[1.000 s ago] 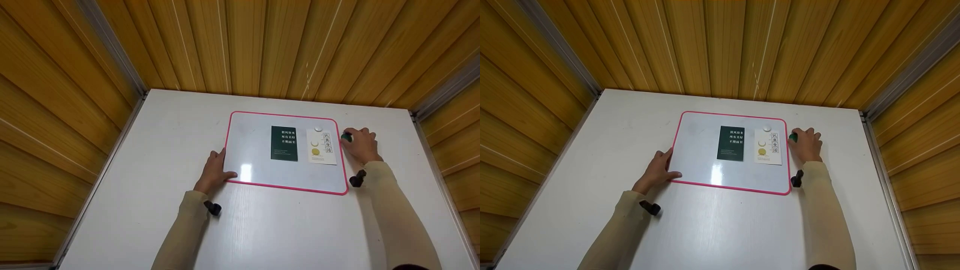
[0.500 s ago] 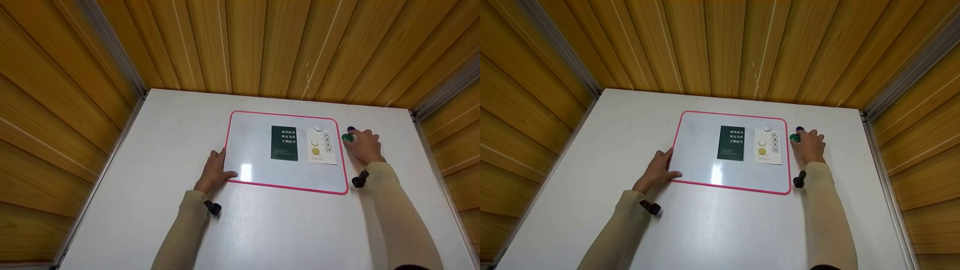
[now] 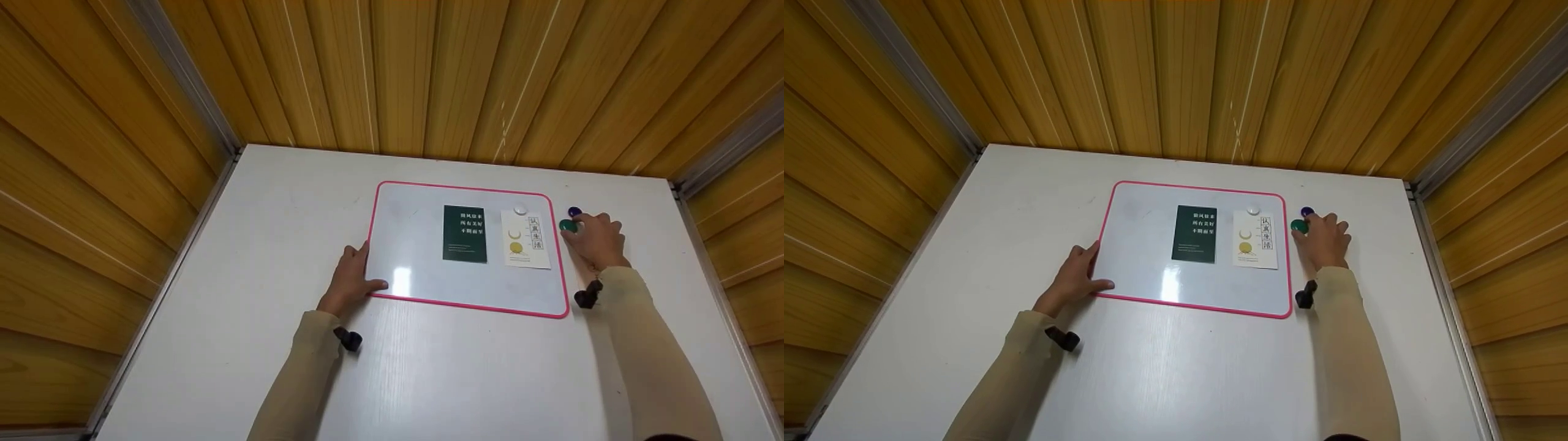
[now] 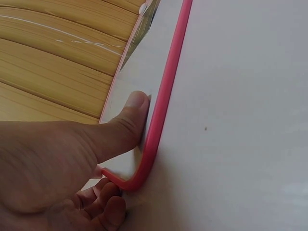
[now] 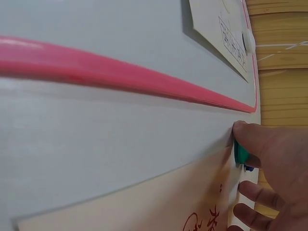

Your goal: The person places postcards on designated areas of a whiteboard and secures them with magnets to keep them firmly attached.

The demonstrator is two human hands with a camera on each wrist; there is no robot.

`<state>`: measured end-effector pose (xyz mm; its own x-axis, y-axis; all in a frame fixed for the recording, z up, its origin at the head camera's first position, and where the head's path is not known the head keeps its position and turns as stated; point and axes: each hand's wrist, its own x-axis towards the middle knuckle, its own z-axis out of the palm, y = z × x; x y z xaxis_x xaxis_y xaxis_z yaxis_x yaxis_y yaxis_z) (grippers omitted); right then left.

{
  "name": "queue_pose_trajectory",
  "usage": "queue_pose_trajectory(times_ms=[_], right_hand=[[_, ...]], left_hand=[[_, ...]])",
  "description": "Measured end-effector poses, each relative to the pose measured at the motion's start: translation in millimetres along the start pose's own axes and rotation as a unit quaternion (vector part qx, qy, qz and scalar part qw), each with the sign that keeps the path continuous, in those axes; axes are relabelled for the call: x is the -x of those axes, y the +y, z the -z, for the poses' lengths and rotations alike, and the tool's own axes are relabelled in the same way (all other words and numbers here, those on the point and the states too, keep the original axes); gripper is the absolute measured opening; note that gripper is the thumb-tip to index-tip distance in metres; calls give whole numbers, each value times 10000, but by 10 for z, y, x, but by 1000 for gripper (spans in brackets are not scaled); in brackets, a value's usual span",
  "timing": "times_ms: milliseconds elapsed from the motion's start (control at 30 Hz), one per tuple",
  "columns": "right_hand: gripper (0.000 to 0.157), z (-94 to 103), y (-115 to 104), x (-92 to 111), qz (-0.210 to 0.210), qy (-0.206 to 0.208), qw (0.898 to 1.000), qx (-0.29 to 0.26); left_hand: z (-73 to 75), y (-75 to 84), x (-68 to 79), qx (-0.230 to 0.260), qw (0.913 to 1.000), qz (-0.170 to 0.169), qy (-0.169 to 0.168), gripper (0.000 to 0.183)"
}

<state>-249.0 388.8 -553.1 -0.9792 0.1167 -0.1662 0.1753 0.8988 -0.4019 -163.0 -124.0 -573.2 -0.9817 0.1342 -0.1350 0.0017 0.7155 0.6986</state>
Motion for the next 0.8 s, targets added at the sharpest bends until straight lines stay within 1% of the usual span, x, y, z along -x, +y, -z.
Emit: queue_pose_trajectory(times_ms=[333,533,800], right_hand=[[65,-8,4,-2,19,45,9999,92],[62,-17,14,-7,42,85,9999,133],[64,-37,16,-23,9,154,9998,80]], left_hand=[[-3,3,2,-34,10000,9,13,107],[4,3,2,-68,10000,54,-10,107],[3,-5,-3,-94,9999,-34,3,106]])
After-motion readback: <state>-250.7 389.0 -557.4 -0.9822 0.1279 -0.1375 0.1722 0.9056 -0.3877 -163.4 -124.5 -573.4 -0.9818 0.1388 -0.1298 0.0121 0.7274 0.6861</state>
